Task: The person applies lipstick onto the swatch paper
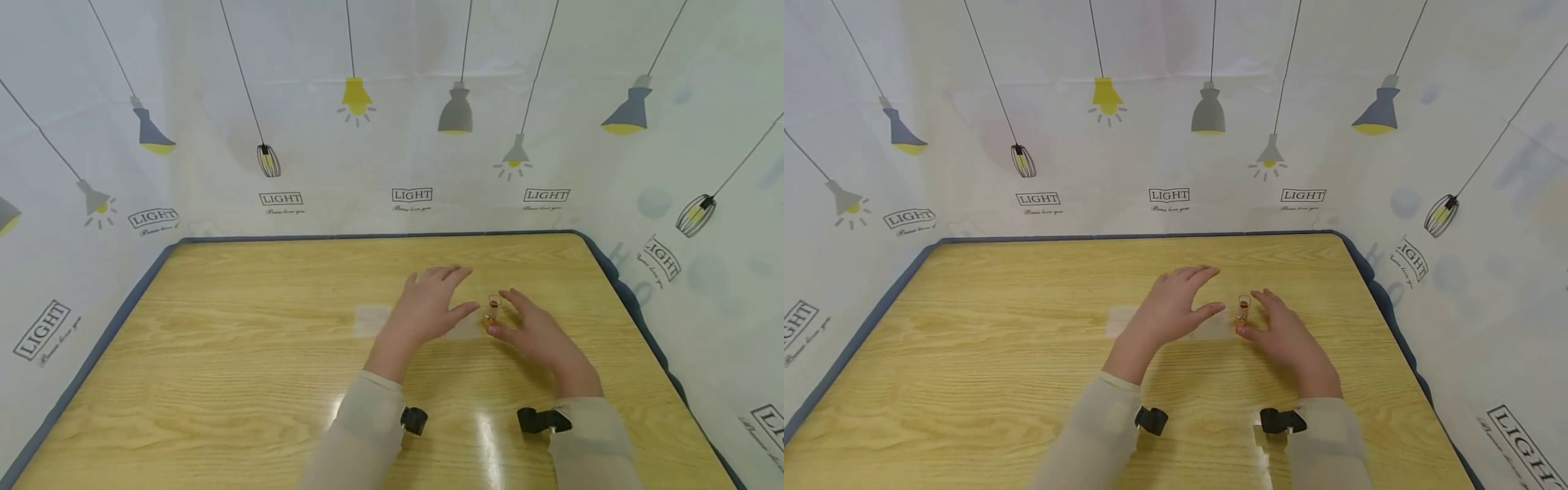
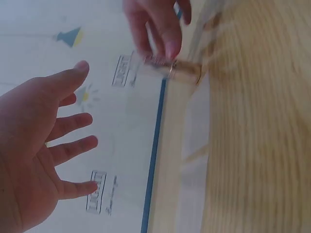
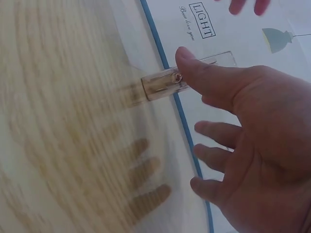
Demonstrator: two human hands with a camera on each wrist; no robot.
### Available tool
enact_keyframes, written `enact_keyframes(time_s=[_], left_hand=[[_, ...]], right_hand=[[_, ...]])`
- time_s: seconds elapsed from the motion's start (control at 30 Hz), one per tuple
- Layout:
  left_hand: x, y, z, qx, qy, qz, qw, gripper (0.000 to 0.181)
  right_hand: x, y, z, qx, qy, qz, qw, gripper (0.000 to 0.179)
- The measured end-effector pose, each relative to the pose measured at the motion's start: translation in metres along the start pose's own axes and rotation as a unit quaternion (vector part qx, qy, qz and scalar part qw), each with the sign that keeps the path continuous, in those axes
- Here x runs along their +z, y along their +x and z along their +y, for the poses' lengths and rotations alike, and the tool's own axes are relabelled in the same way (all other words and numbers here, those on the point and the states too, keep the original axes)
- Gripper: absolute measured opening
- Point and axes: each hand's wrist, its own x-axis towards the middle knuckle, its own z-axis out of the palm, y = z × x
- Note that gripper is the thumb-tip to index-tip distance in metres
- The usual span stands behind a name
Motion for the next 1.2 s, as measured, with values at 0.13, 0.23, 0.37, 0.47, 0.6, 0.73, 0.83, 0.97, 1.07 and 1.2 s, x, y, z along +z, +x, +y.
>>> enact_keyframes(time_s=[0.13, 0.23, 0.37, 0.47, 0.6, 0.73, 0.83, 0.97, 1.07, 1.2], left_hand=[[0.007, 0.012, 0.016, 0.028, 0.023, -0.009, 0.9993, 0.06], [0.013, 0.018, 0.024, 0.032, 0.036, -0.023, 0.9986, 0.057], [0.022, 0.025, 0.03, 0.03, 0.036, -0.025, 0.9986, 0.053], [0.031, 0.028, 0.033, 0.034, 0.042, -0.009, 0.9985, 0.047], [0.045, 0.027, 0.035, 0.049, 0.059, 0.027, 0.9967, 0.039], [0.056, 0.025, 0.036, 0.06, 0.058, 0.086, 0.9928, 0.031], [0.06, 0.024, 0.037, 0.067, 0.051, 0.12, 0.9892, 0.027], [0.058, 0.022, 0.039, 0.058, 0.021, 0.131, 0.9895, 0.027], [0.053, 0.018, 0.039, 0.037, -0.004, 0.128, 0.9911, 0.029], [0.044, 0.007, 0.036, 0.018, -0.026, 0.114, 0.9929, 0.033]], right_hand=[[0.003, 0.005, 0.005, 0.003, 0.016, -0.003, 0.9999, 0.08], [0.005, 0.007, 0.008, 0.009, 0.029, -0.004, 0.9995, 0.077], [0.011, 0.009, 0.012, 0.007, 0.041, 0.0, 0.9991, 0.075], [0.015, 0.01, 0.014, -0.004, 0.053, 0.002, 0.9986, 0.074], [0.02, 0.01, 0.015, -0.025, 0.047, 0.01, 0.9985, 0.071], [0.022, 0.009, 0.015, -0.04, 0.027, 0.024, 0.9985, 0.064], [0.023, 0.008, 0.014, -0.039, 0.018, 0.027, 0.9987, 0.06], [0.021, 0.004, 0.013, -0.018, 0.02, 0.025, 0.9993, 0.064], [0.017, -0.001, 0.011, 0.0, 0.051, 0.02, 0.9985, 0.067], [0.01, -0.011, 0.006, -0.005, 0.085, 0.036, 0.9957, 0.055]])
